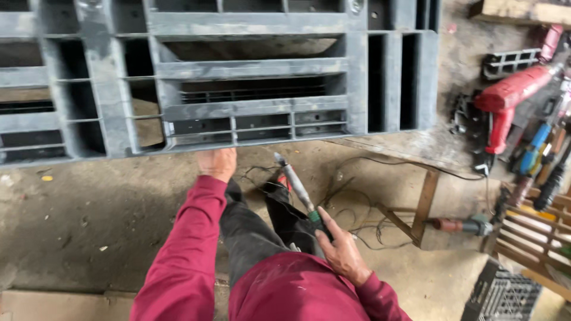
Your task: The person uses a red heat gun to apply heat to a gray plastic crate, then uses a soldering iron to work on the heated areas. The person moves along the crate, applying heat and soldering to different sections.
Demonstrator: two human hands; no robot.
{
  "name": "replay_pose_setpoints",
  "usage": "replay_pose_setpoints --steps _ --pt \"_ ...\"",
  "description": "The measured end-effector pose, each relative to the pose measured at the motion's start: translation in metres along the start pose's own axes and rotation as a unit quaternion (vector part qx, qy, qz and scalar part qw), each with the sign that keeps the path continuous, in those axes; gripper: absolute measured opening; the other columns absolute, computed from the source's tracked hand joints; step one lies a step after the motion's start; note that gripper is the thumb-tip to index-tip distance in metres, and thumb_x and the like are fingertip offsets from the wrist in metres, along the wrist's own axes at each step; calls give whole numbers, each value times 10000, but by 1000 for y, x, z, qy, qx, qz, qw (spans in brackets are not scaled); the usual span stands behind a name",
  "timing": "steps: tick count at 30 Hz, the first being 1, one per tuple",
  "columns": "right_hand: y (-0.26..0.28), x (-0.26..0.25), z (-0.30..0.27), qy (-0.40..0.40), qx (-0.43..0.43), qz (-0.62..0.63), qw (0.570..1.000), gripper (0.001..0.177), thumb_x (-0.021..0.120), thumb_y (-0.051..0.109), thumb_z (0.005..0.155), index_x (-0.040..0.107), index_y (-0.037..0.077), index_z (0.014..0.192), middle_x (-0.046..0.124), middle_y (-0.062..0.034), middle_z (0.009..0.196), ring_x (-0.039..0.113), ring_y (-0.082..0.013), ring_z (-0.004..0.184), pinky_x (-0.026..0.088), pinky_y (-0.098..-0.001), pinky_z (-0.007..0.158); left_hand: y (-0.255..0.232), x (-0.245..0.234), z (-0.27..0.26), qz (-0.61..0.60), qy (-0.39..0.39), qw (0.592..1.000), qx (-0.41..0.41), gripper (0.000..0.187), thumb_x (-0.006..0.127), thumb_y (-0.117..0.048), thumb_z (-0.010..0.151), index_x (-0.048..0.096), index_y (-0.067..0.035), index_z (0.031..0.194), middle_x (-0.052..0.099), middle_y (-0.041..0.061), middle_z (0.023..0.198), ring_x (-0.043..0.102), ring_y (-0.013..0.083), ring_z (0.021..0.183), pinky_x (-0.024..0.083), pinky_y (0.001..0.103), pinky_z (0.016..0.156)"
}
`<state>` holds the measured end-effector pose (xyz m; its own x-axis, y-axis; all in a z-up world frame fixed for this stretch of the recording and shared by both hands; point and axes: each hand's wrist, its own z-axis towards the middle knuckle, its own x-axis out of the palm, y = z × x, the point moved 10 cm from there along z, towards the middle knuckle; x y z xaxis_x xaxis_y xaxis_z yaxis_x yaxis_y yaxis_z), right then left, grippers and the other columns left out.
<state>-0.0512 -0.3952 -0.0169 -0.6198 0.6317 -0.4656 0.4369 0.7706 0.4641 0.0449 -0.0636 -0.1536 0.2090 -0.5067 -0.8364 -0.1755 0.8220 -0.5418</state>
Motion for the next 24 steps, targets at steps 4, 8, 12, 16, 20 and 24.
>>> replay_pose_setpoints --steps 4,8,12,16,20,24 --pt "-2 3 9 17 -10 -19 1000 609 609 219 939 451 203 1527 628 -232 731 551 -303 604 501 -395 631 -22 -19 7 -16 -55 996 63 271 630 -157 934 713 -16 1150 695 216 1100 654 442 989 520 531 884" --pt "2 6 12 6 -85 17 996 602 607 215 943 443 158 1520 657 -198 774 610 -263 639 529 -383 676 -38 -44 -1 28 -21 997 67 241 677 -231 950 709 -52 1109 689 208 1106 649 446 1016 507 538 892" --pt "5 5 20 -3 -87 12 996 590 608 208 941 461 154 1510 646 -195 746 614 -243 631 527 -378 680 -31 -40 -8 70 -16 993 96 281 647 -212 953 706 -66 1187 694 208 1135 653 424 993 505 527 868" --pt "-12 14 21 13 8 -15 1000 606 605 219 934 468 202 1524 531 -227 645 441 -244 535 464 -404 568 -2 -8 0 47 109 993 5 213 607 -210 1025 715 -76 1151 706 175 1039 663 385 930 515 504 825" --pt "-7 14 23 8 -42 6 999 598 608 210 936 471 172 1516 511 -190 623 437 -172 548 454 -378 545 -38 -49 -7 8 36 998 58 245 649 -98 947 769 -136 1156 732 174 1102 661 407 921 524 468 778" --pt "-16 12 15 7 -76 -1 997 581 610 214 945 470 141 1504 549 -133 650 477 -152 568 475 -346 578 -70 -99 -47 -126 -71 983 115 233 699 -77 923 690 -54 1154 725 138 1206 683 344 1152 550 465 1002"
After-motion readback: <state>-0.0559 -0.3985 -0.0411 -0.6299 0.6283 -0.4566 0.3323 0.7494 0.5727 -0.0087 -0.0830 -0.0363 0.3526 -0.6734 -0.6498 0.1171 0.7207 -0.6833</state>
